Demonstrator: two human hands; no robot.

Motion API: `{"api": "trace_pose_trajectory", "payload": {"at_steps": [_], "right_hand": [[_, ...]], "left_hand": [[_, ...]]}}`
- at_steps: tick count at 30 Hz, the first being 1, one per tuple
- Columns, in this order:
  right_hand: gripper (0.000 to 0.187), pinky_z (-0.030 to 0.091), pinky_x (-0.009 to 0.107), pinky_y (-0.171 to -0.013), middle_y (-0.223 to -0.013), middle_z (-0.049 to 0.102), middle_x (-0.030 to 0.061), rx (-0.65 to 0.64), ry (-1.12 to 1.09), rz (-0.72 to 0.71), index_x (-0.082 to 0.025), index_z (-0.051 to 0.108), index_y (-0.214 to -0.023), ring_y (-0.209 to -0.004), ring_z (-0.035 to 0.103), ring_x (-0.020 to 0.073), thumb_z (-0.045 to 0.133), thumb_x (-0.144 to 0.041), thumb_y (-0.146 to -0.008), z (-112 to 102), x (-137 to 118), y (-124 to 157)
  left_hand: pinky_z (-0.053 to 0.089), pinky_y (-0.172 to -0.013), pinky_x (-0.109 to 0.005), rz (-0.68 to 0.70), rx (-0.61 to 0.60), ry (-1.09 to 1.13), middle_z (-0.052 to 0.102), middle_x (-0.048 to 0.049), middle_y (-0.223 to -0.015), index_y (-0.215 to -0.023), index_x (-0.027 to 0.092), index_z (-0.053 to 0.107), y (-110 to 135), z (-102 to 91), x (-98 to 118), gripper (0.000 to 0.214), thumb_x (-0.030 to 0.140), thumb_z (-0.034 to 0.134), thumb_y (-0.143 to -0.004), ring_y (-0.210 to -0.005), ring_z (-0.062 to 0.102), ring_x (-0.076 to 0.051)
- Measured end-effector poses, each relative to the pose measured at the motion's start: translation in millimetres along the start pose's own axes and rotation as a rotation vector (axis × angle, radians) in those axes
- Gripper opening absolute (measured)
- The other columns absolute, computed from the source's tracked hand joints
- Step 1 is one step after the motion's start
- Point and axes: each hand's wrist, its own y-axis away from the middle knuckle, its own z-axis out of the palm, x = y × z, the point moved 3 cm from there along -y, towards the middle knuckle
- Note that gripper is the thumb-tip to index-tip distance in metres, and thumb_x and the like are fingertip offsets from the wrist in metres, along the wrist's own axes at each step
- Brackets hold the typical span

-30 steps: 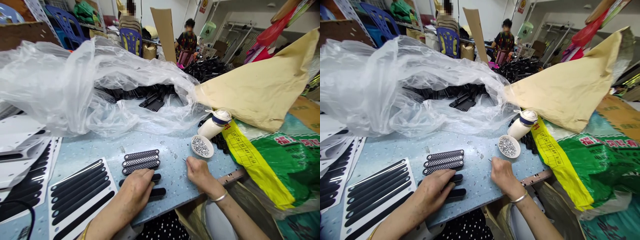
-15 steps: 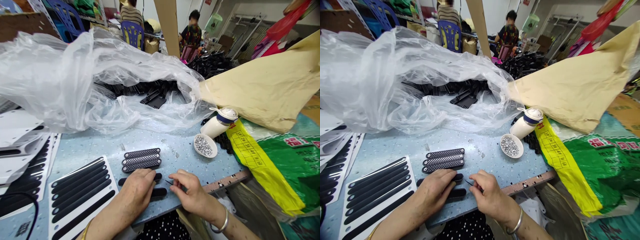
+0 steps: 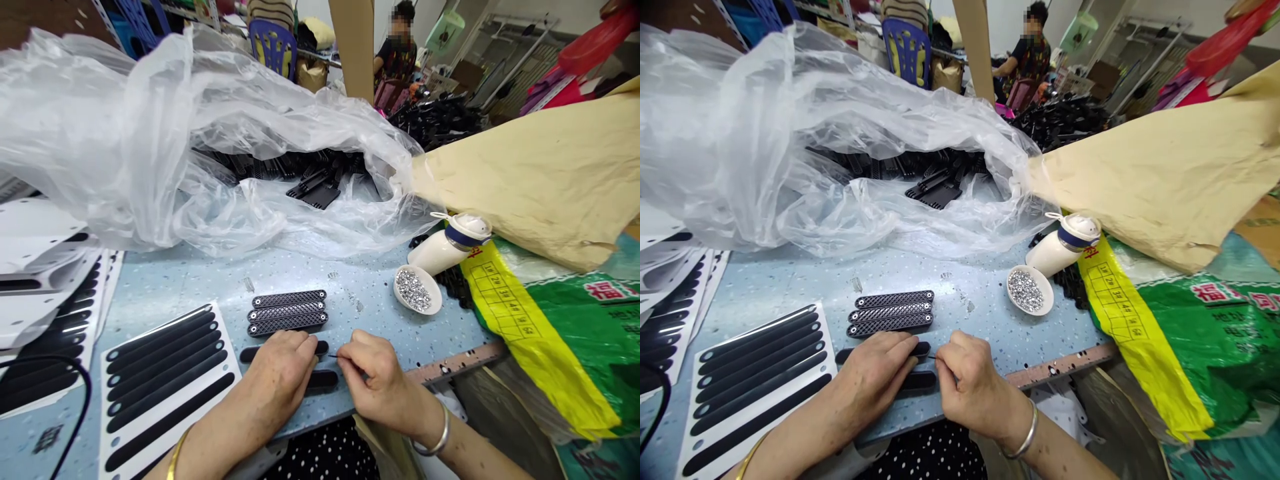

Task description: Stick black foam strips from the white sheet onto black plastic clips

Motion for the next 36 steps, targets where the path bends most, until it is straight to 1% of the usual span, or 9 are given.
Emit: {"api": "trace_pose_trajectory", "payload": {"at_steps": [9, 15, 19, 23, 25, 28, 31, 33, 36], "right_hand": [[0.025, 0.033, 0.030, -0.056, -0.065, 0.047, 0.0015, -0.026, 0.082, -0.063, -0.017, 0.060, -0.072, -0.062, 0.048, 0.0158, 0.044, -0.007, -0.089, 1, -4, -5], [0.029, 0.030, 0.031, -0.056, -0.064, 0.044, 0.0015, -0.088, 0.168, -0.118, -0.018, 0.053, -0.065, -0.062, 0.045, 0.0158, 0.041, -0.004, -0.087, 1, -5, -10], [0.026, 0.029, 0.033, -0.056, -0.067, 0.046, 0.0036, -0.163, 0.347, -0.224, -0.019, 0.049, -0.064, -0.063, 0.042, 0.0178, 0.041, 0.000, -0.080, 1, -12, -13], [0.021, 0.031, 0.036, -0.059, -0.074, 0.052, 0.0076, -0.259, 0.512, -0.361, -0.018, 0.054, -0.073, -0.068, 0.042, 0.0219, 0.044, 0.001, -0.073, 7, -18, -7], [0.023, 0.031, 0.036, -0.059, -0.073, 0.052, 0.0074, -0.217, 0.500, -0.329, -0.018, 0.053, -0.073, -0.067, 0.043, 0.0222, 0.042, 0.001, -0.076, 11, -15, -2], [0.029, 0.034, 0.035, -0.059, -0.068, 0.050, 0.0051, -0.050, 0.368, -0.201, -0.019, 0.053, -0.072, -0.065, 0.045, 0.0208, 0.037, 0.000, -0.087, 17, -5, 7], [0.028, 0.038, 0.034, -0.059, -0.068, 0.054, 0.0042, 0.082, 0.212, -0.128, -0.018, 0.057, -0.080, -0.064, 0.049, 0.0193, 0.037, -0.005, -0.095, 23, 1, 12], [0.024, 0.041, 0.033, -0.060, -0.071, 0.058, 0.0048, 0.134, 0.139, -0.126, -0.017, 0.059, -0.086, -0.065, 0.052, 0.0188, 0.040, -0.007, -0.097, 25, 1, 13], [0.021, 0.043, 0.032, -0.062, -0.073, 0.061, 0.0053, 0.150, 0.088, -0.131, -0.016, 0.060, -0.091, -0.067, 0.055, 0.0188, 0.042, -0.007, -0.097, 24, -2, 13]], "left_hand": [[0.056, -0.072, -0.041, 0.003, 0.001, -0.020, 0.065, -0.0081, -0.083, -0.087, 0.017, 0.060, 0, -0.6, 2, 0.019, 0.009, 0.044, -0.093, -0.082, 0.063, -0.024], [0.055, -0.070, -0.041, -0.004, -0.028, -0.011, 0.064, -0.0083, -0.082, -0.096, 0.014, 0.062, -2, -5.3, 6, 0.020, 0.008, 0.043, -0.094, -0.078, 0.062, -0.024], [0.055, -0.070, -0.042, 0.001, -0.025, -0.002, 0.065, -0.0094, -0.082, -0.097, 0.012, 0.062, -4, -5.5, 6, 0.023, 0.008, 0.040, -0.094, -0.078, 0.062, -0.025], [0.055, -0.072, -0.038, 0.007, 0.024, 0.027, 0.065, -0.0075, -0.081, -0.095, 0.015, 0.063, -1, -2.6, 3, 0.023, 0.009, 0.041, -0.095, -0.078, 0.063, -0.022], [0.055, -0.072, -0.037, 0.001, 0.043, 0.037, 0.065, -0.0070, -0.082, -0.093, 0.017, 0.062, 0, -1.3, 2, 0.021, 0.010, 0.042, -0.095, -0.078, 0.063, -0.021], [0.055, -0.071, -0.037, -0.012, 0.037, 0.040, 0.066, -0.0068, -0.081, -0.093, 0.017, 0.063, 0, -0.4, 0, 0.020, 0.011, 0.043, -0.095, -0.077, 0.063, -0.021], [0.056, -0.070, -0.037, -0.018, 0.034, 0.038, 0.067, -0.0071, -0.079, -0.095, 0.016, 0.063, -2, -1.6, 1, 0.021, 0.011, 0.043, -0.094, -0.076, 0.065, -0.022], [0.056, -0.071, -0.037, -0.018, 0.052, 0.047, 0.068, -0.0072, -0.080, -0.098, 0.016, 0.064, -3, -3.0, 0, 0.020, 0.012, 0.044, -0.093, -0.077, 0.066, -0.022], [0.056, -0.071, -0.034, -0.020, 0.060, 0.072, 0.070, -0.0062, -0.080, -0.100, 0.017, 0.065, -5, -4.7, 0, 0.020, 0.012, 0.048, -0.091, -0.077, 0.068, -0.021]]}}
